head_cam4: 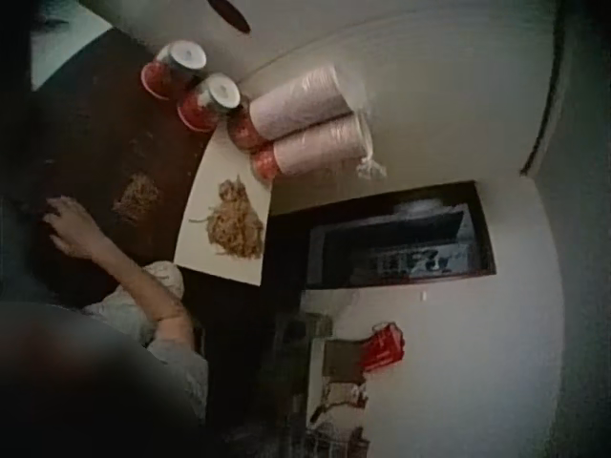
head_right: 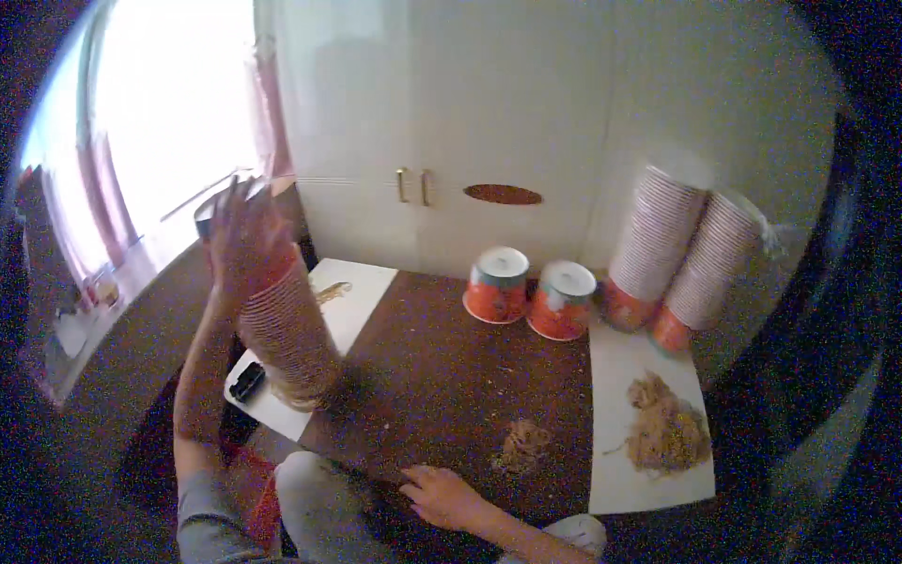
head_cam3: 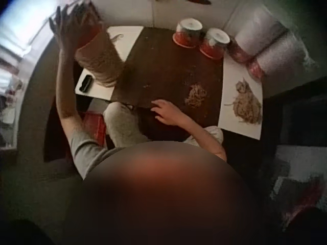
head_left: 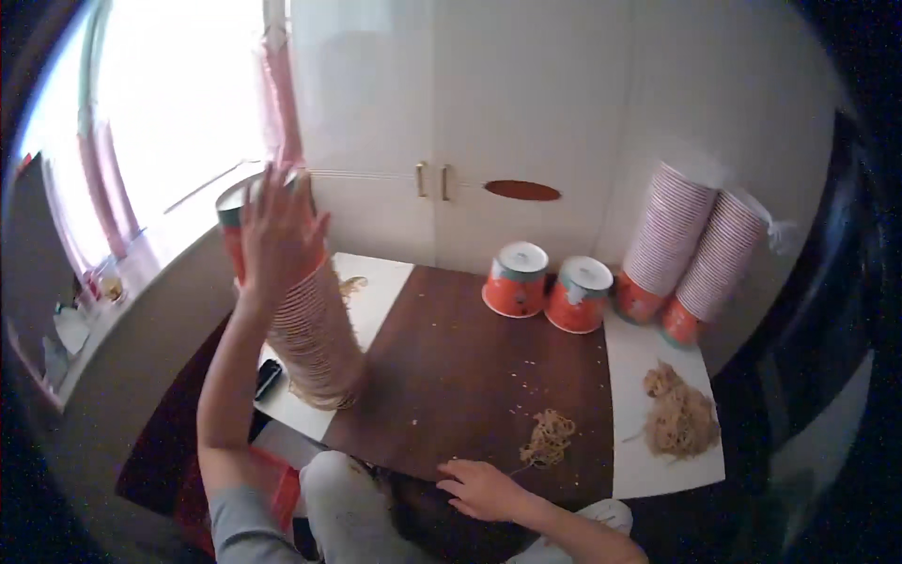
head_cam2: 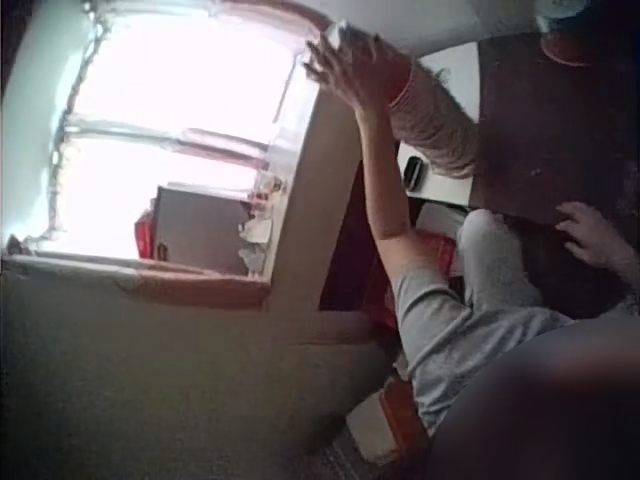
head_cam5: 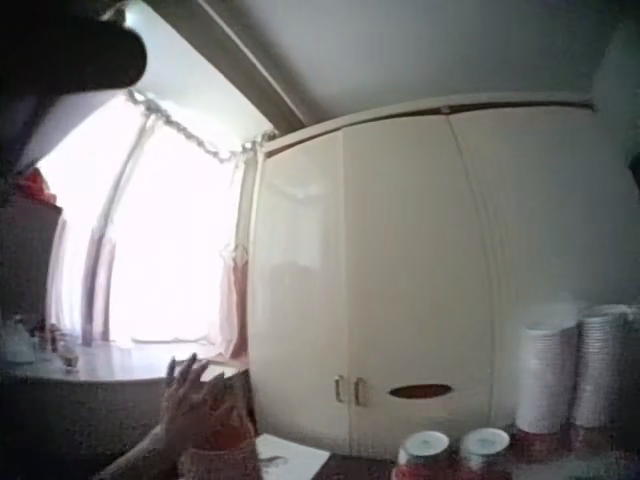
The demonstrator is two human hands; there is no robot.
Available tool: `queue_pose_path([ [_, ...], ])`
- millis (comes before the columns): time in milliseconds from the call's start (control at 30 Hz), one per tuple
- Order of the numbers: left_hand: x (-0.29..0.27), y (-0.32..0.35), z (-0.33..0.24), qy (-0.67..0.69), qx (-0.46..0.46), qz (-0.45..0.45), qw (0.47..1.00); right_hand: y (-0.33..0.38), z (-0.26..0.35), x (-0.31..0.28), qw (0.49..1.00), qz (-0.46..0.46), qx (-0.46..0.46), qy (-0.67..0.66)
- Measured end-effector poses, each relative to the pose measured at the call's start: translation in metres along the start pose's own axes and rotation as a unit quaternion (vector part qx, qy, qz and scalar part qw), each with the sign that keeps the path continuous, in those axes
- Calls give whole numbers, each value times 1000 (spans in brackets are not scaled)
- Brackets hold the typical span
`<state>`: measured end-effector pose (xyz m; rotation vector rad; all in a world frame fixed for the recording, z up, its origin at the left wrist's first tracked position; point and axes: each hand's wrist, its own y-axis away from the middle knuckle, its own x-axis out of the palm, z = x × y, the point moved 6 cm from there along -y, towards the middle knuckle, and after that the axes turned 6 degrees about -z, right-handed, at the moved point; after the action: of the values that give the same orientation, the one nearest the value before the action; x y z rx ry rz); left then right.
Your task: Tying string handles through pre-punched holes in decorative paper cups.
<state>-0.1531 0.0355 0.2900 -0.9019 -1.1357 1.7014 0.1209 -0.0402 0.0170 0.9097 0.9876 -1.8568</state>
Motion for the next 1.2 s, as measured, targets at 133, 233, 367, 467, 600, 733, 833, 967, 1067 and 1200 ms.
queue_pose_path([
  [133,50,-4,-135,263,20,104,959,15,-18,10,998,24,28,55],
  [233,115,14,-244,367,85,115,919,21,-19,9,995,35,36,92],
  [367,199,57,-344,359,94,226,901,26,-34,19,993,33,48,105],
  [467,221,82,-385,336,20,262,904,37,-42,22,990,31,53,124],
  [600,225,95,-398,304,48,329,893,40,-55,18,981,59,101,157],
  [733,208,93,-352,433,-99,421,791,35,-55,-11,980,64,112,149],
  [833,196,106,-289,570,-212,380,697,32,-64,-58,968,-212,110,74],
  [967,130,131,-228,734,-403,397,376,57,-86,-123,867,-450,213,35],
  [1067,85,164,-213,755,-491,404,159,71,-110,-136,805,-515,261,-136],
  [1200,32,187,-222,737,-496,434,148,47,-106,-129,741,-485,193,-422],
])
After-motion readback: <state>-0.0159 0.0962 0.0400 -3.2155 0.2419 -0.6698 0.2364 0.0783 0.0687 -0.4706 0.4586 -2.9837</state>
